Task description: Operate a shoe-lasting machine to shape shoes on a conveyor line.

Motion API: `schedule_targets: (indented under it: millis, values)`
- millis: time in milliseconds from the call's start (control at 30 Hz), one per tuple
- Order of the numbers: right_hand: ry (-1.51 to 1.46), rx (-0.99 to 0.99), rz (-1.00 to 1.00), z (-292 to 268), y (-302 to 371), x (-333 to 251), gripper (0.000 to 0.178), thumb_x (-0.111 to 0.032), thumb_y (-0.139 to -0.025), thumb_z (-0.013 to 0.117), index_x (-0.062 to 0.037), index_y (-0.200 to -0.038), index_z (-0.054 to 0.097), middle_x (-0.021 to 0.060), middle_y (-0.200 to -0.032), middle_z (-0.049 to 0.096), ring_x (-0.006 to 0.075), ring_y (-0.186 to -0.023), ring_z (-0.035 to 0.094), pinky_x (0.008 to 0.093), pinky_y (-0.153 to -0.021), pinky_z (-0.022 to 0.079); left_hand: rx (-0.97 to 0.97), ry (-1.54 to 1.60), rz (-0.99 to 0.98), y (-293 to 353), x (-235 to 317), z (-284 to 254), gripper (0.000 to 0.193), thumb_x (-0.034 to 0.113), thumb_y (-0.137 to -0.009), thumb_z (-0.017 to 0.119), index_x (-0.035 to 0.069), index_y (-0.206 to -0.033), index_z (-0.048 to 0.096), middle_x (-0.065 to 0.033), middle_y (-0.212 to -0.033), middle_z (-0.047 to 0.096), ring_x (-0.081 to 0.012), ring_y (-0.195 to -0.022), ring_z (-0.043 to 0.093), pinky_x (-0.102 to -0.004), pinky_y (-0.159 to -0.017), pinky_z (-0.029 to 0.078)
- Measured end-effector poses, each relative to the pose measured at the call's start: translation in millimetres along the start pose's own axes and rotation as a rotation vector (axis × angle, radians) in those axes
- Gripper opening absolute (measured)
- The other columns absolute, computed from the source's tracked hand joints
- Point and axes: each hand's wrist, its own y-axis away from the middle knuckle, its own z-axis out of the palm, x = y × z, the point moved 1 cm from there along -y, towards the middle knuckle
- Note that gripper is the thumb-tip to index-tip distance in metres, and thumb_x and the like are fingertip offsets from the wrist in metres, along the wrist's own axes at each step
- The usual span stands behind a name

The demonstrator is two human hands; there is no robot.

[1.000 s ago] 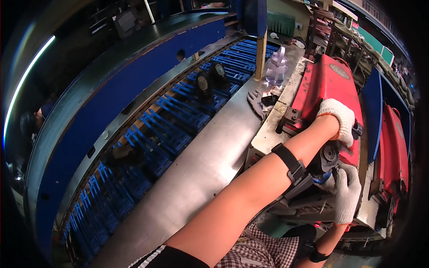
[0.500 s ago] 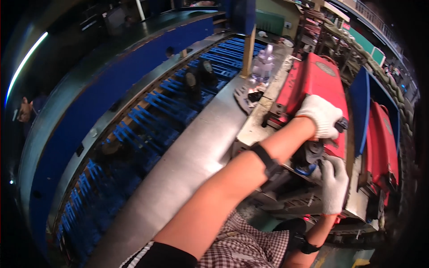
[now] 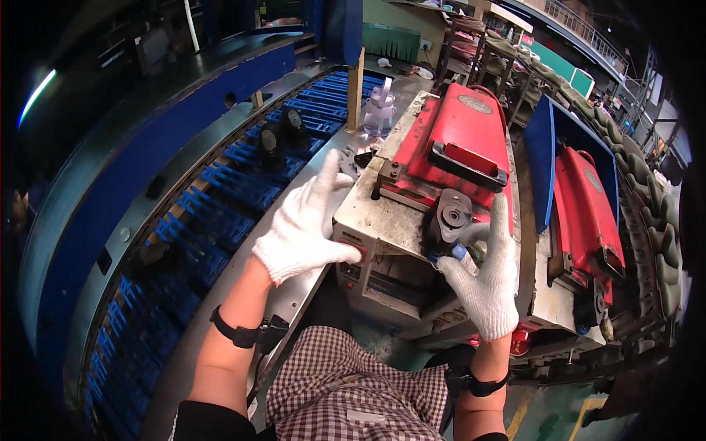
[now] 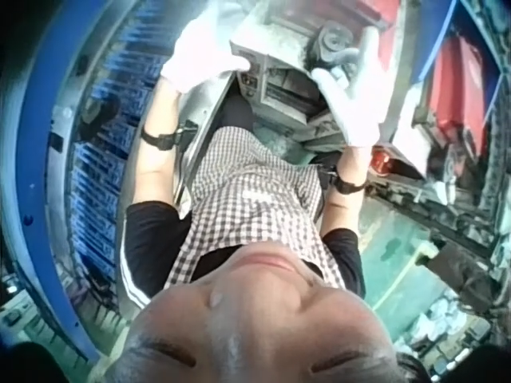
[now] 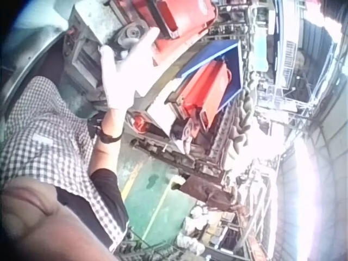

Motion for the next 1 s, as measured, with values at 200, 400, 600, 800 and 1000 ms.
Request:
schedule_targets:
  millis: [200, 400, 600, 800, 1000]
  values:
    - [0.058, -0.165, -0.105, 2.6, -1.6, -25.1, 0.106, -0.016, -0.062, 0.088, 0.0041, -0.153, 0.039, 0.0078, -0.093, 0.064, 0.0307, -0.094, 0.058, 0.0449, -0.095, 0.045, -0.032, -0.101, 0.115, 5.6, 15.3, -2.1, 0.161, 0.028, -0.042, 0.102, 0.015, -0.169, 0.003, -0.0176, -0.137, 0.063, -0.0392, -0.123, 0.061, -0.0451, -0.11, 0.046]
    - [0.089, -0.121, -0.118, 1.4, 2.1, -21.8, 0.1, -0.02, -0.06, 0.091, -0.0002, -0.148, 0.047, 0.0067, -0.098, 0.062, 0.0299, -0.098, 0.057, 0.0455, -0.095, 0.043, -0.01, -0.061, 0.133, 1.6, 23.8, -1.4, 0.157, 0.029, -0.042, 0.102, 0.012, -0.168, 0.009, -0.0187, -0.137, 0.062, -0.0394, -0.122, 0.061, -0.0455, -0.107, 0.047]
    - [0.003, 0.076, -0.142, -10.7, 7.6, -7.0, 0.077, -0.018, -0.061, 0.089, -0.0094, -0.132, 0.063, 0.0042, -0.083, 0.061, 0.0258, -0.084, 0.06, 0.0413, -0.08, 0.045, -0.122, 0.084, -0.003, -5.1, 33.6, 2.7, 0.133, 0.027, -0.048, 0.101, 0.015, -0.162, 0.032, -0.0144, -0.133, 0.058, -0.0319, -0.111, 0.064, -0.0424, -0.101, 0.052]
    - [0.009, -0.059, -0.203, -4.6, 3.9, -16.5, 0.068, -0.026, -0.065, 0.09, -0.0098, -0.127, 0.067, 0.0065, -0.094, 0.065, 0.029, -0.094, 0.06, 0.0451, -0.093, 0.043, -0.244, 0.221, 0.049, -15.4, 60.9, 35.9, 0.123, 0.028, -0.048, 0.099, 0.021, -0.157, 0.042, -0.0125, -0.134, 0.054, -0.0318, -0.12, 0.058, -0.0429, -0.105, 0.051]
    - [0.134, 0.302, -0.285, -66.5, 22.0, 34.1, 0.049, -0.02, -0.072, 0.087, -0.0093, -0.116, 0.07, 0.0082, -0.103, 0.069, 0.0298, -0.101, 0.064, 0.0432, -0.094, 0.047, -0.164, 0.201, 0.204, -29.6, 60.6, 46.1, 0.099, 0.031, -0.06, 0.098, 0.008, -0.145, 0.053, -0.0108, -0.13, 0.056, -0.0238, -0.109, 0.06, -0.0379, -0.099, 0.051]
